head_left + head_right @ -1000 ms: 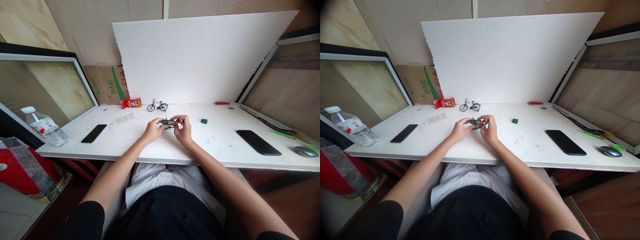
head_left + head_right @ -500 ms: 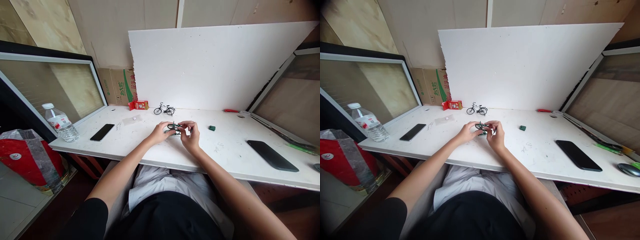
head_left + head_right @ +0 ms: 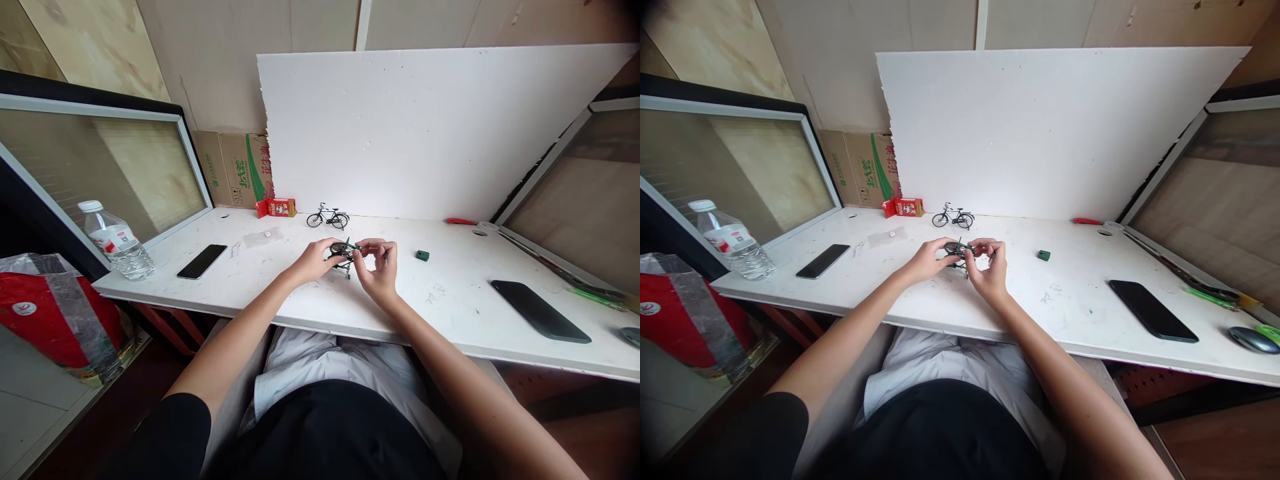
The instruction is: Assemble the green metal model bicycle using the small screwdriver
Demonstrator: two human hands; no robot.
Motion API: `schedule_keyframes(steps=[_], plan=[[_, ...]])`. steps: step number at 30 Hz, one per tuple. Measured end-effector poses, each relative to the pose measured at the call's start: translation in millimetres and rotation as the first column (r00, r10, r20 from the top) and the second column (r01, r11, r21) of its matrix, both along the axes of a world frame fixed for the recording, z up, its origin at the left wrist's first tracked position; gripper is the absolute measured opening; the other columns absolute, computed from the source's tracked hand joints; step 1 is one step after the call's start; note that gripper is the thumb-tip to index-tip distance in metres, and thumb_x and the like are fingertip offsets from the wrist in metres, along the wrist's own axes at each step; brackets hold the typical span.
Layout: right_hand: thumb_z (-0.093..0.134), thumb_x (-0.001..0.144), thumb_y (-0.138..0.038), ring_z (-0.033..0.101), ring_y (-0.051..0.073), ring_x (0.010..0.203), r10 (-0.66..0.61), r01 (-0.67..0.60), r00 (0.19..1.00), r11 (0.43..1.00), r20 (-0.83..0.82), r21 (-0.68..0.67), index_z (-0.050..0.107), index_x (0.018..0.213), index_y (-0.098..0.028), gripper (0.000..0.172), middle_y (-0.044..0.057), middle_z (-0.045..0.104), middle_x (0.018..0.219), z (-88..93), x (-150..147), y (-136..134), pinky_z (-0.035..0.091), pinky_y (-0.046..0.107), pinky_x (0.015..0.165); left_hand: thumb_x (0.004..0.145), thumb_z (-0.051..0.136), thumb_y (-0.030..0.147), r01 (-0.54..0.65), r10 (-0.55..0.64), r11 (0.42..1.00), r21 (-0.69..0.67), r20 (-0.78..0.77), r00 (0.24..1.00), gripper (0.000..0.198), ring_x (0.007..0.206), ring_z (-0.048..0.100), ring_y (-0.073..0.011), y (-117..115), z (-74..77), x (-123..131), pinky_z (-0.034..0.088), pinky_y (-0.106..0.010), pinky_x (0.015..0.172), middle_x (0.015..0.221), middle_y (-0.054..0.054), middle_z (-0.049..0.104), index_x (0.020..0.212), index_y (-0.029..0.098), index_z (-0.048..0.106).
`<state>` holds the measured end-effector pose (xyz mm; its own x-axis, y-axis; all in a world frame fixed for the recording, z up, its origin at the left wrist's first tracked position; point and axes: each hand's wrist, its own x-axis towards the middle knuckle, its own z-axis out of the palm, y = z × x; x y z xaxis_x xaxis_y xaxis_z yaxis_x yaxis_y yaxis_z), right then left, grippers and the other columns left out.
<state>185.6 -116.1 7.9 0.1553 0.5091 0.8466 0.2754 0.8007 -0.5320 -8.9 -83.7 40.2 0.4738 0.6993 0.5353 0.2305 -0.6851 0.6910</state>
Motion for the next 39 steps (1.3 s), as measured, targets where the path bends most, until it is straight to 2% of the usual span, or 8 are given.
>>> schedule_keyframes(steps=[5,9,13,19,25,32,39], plan=[[0.076,0.098,-0.036,0.065,0.02,0.089,0.039,-0.041,0.996,0.999,-0.074,-0.027,0.034,0.097,-0.03,0.043,0.005,0.068,0.107,1.1,0.1,0.1,0.057,0.042,0.082,0.098,0.075,0.034,-0.051,0.052,0.997,0.057,-0.013,0.999,0.037,0.122,0.072,-0.0302,-5.2,6.0,-1.1,0.057,-0.046,0.107,0.134,-0.012,0.075,0.134,0.023,0.071],[0.075,0.098,-0.036,0.066,0.021,0.092,0.057,-0.061,0.994,0.998,-0.092,-0.03,0.034,0.097,-0.03,0.042,0.004,0.067,0.104,0.1,1.1,2.7,0.057,0.042,0.082,0.101,0.072,0.034,-0.043,0.052,0.995,0.088,-0.092,0.994,0.04,0.121,0.073,-0.0292,-11.4,10.9,-4.2,0.059,-0.043,0.103,0.136,-0.009,0.074,0.14,0.028,0.066],[0.076,0.097,-0.037,0.065,0.019,0.087,0.079,-0.086,0.988,0.995,-0.133,-0.044,0.033,0.098,-0.03,0.044,0.003,0.066,0.1,-1.0,2.1,5.8,0.057,0.04,0.08,0.101,0.072,0.038,-0.031,0.039,0.996,0.087,-0.084,0.996,0.043,0.118,0.073,-0.0283,-12.4,10.6,-3.9,0.06,-0.041,0.1,0.138,-0.009,0.073,0.143,0.029,0.065],[0.078,0.096,-0.036,0.064,0.018,0.085,0.102,-0.116,0.983,0.99,-0.155,-0.08,0.034,0.097,-0.03,0.045,0.002,0.066,0.098,-0.8,0.7,5.8,0.054,0.036,0.077,0.1,0.073,0.04,0.0,0.001,0.999,0.032,-0.045,0.999,0.039,0.125,0.07,-0.029,-4.3,5.6,-1.6,0.058,-0.039,0.104,0.139,-0.012,0.073,0.135,0.023,0.069],[0.079,0.095,-0.04,0.064,0.018,0.087,0.092,-0.113,0.984,0.984,-0.152,-0.135,0.034,0.097,-0.03,0.046,0.002,0.066,0.099,-3.9,2.0,7.9,0.054,0.034,0.076,0.099,0.072,0.037,0.071,-0.071,0.997,-0.026,0.007,0.997,0.033,0.106,0.074,-0.0251,1.2,3.5,-1.2,0.06,-0.034,0.091,0.124,-0.011,0.077,0.126,0.019,0.073],[0.078,0.095,-0.045,0.064,0.018,0.087,0.087,-0.106,0.988,0.984,-0.131,-0.142,0.033,0.096,-0.03,0.048,0.002,0.066,0.1,-6.8,3.2,10.0,0.056,0.033,0.074,0.105,0.062,0.048,0.122,-0.118,0.988,-0.09,0.044,0.992,0.035,0.109,0.074,-0.0266,0.3,5.1,0.0,0.059,-0.036,0.095,0.119,-0.011,0.079,0.117,0.017,0.075],[0.078,0.095,-0.04,0.063,0.017,0.086,0.104,-0.121,0.987,0.983,-0.124,-0.135,0.032,0.097,-0.03,0.046,0.001,0.065,0.099,-5.9,3.1,8.4,0.055,0.033,0.075,0.106,0.061,0.05,0.142,-0.136,0.985,-0.1,0.061,0.989,0.038,0.107,0.074,-0.0256,8.7,-4.0,0.1,0.06,-0.037,0.093,0.116,-0.011,0.079,0.118,0.017,0.075]])
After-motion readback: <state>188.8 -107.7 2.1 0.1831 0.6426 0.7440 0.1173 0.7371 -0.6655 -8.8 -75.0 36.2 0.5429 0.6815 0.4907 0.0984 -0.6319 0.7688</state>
